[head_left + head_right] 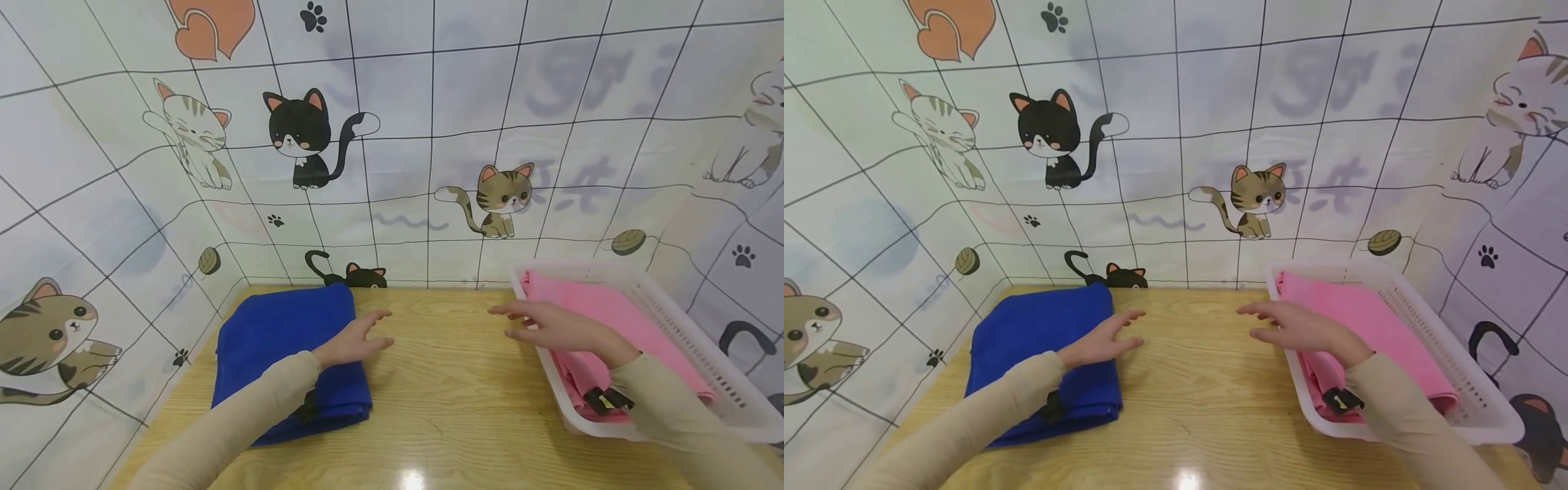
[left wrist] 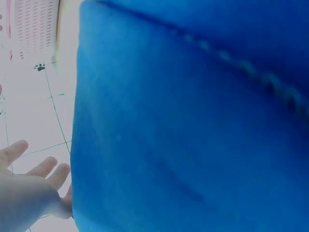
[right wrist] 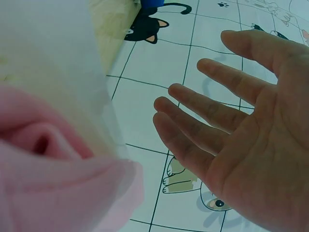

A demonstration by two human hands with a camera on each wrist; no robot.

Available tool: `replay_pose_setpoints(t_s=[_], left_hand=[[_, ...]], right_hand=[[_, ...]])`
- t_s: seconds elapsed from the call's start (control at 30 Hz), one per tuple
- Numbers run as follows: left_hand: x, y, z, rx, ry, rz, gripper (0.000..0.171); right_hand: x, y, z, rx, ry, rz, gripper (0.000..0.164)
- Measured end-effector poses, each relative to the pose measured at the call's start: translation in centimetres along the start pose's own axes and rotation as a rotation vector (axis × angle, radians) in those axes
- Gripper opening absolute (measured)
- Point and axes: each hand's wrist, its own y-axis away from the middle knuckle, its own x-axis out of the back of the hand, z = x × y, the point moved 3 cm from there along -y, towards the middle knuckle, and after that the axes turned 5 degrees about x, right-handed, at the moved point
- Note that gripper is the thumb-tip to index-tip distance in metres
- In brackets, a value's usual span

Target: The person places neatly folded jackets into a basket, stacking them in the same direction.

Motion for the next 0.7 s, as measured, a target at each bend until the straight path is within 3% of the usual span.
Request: replay_pose_setpoints(t_s=[0.23,0.7], left_hand=[[1.1,1.0,-0.2,-0.023,0.009,0.025,0.06],[3.5,3.0,-1.0,-0.002,0.057,0.098,0.06]], right_hand=[[-0.3,-1.1,0.0,0.004,-0.019,0.001,0.047],[-1.1,-3.3,0.1,0.046,-0.111,-0.007,0.048]])
